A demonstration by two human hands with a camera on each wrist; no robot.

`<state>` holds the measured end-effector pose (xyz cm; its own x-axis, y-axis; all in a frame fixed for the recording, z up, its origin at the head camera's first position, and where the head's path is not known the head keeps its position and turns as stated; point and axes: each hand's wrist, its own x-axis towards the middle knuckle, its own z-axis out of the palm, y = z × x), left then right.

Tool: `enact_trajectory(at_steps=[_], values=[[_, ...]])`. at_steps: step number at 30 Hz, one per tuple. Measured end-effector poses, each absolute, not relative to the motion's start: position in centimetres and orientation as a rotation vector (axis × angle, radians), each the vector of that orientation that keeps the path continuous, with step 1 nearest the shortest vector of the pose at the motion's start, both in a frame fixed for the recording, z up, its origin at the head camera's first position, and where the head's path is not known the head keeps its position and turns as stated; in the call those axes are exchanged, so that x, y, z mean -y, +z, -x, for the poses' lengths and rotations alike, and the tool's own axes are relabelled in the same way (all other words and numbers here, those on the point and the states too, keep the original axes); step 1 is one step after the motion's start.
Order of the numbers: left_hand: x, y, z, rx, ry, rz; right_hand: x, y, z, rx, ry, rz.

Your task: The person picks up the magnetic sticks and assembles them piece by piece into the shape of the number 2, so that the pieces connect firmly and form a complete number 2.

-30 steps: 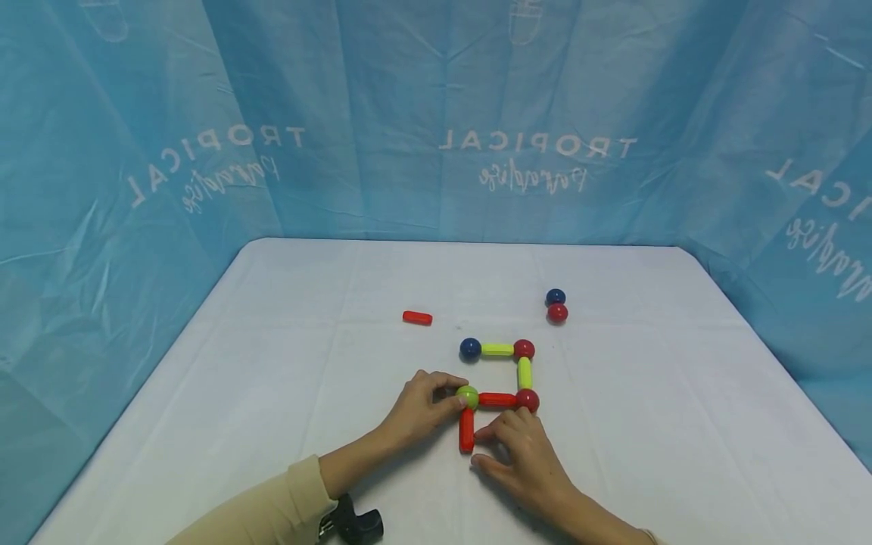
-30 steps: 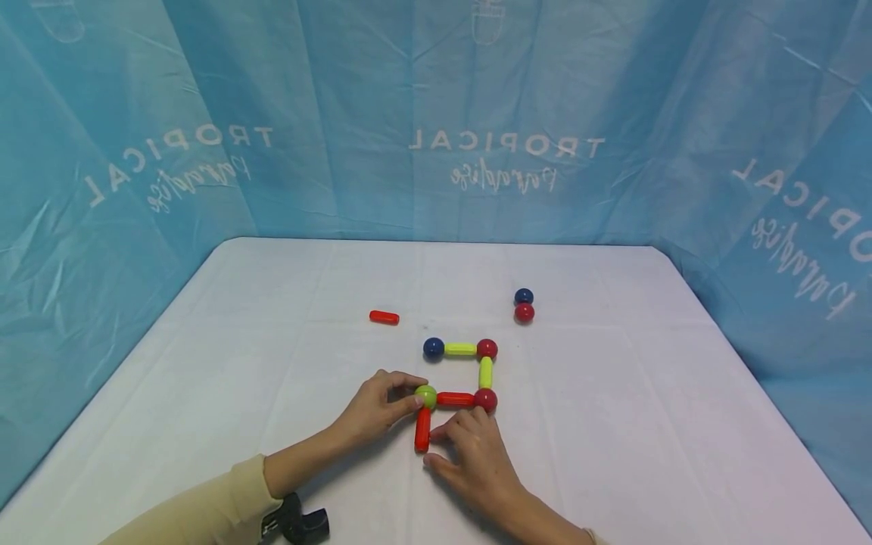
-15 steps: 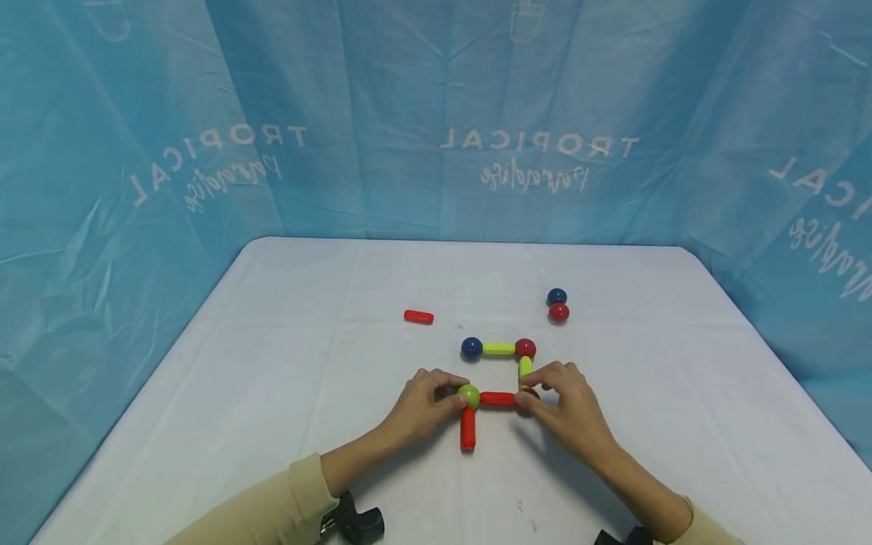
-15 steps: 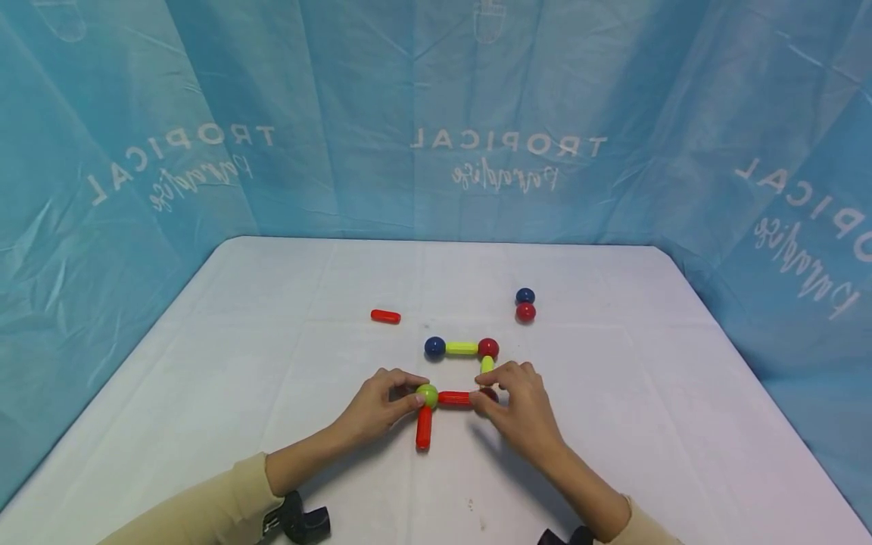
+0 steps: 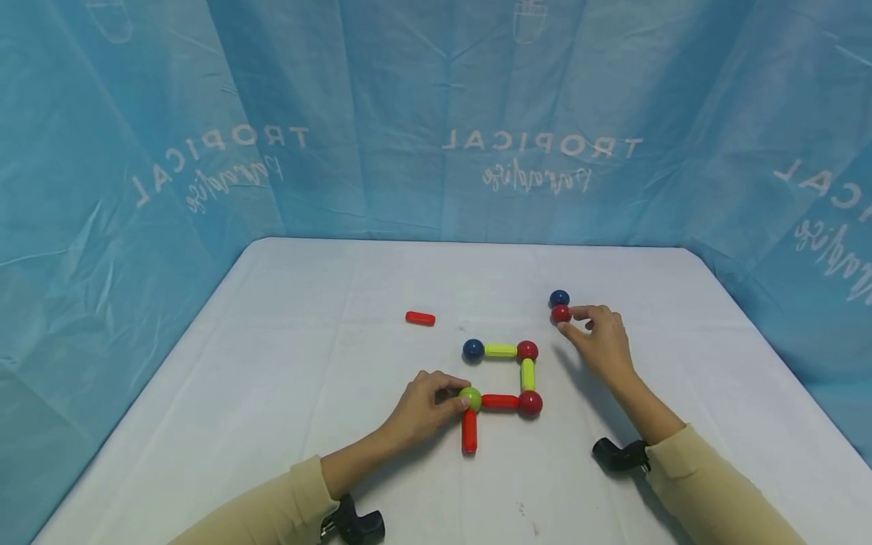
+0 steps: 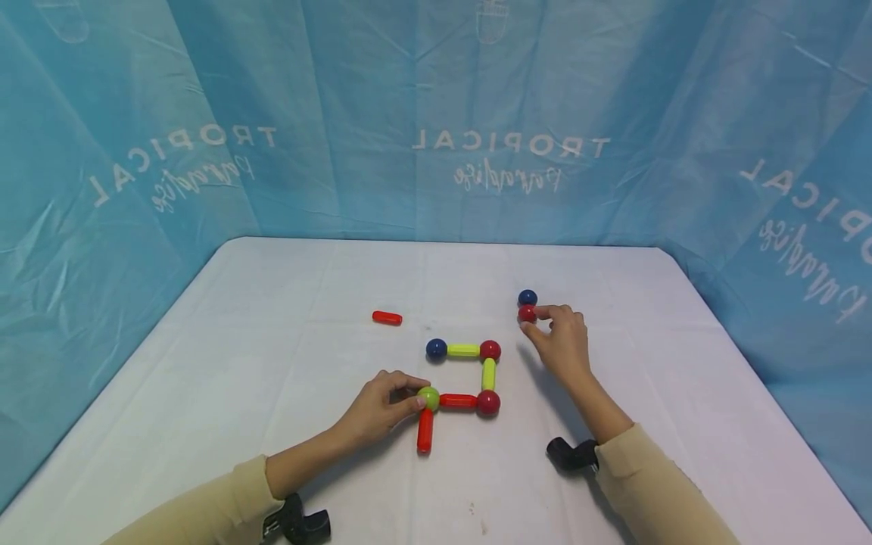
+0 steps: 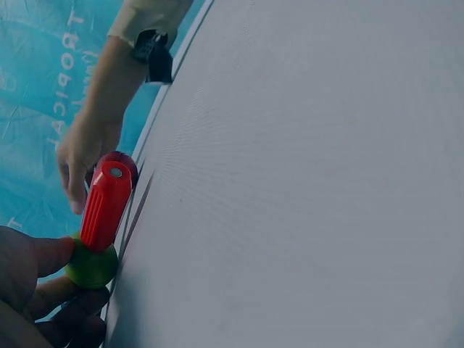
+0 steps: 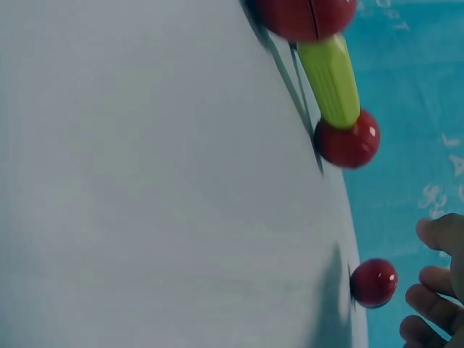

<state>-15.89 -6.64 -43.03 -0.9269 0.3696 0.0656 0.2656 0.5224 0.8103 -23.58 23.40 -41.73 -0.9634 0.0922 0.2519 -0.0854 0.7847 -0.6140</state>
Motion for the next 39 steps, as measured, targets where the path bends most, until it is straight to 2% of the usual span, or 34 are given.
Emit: enact_trajectory(at_steps=[11,27,33,39], values=[[6.6,-42.9,15.9,-2.637,1.365,-0.533,-24.4,-42.7,26.5,2.825,0.945,0.129],[6.6,-43.0,16.0,-2.644,1.357,-0.533,-24.7,-43.1,27.4,2.871,0.869,0.114],[6.6,-42.9,16.0,-2.627,1.354,-0.528,-25.1,-42.8,25.8,2.864,0.915,0.141],[6.6,-43.0,16.0,-2.632,1.340,-0.521,-25.2,-42.0,21.4,2.856,0.984,0.070]])
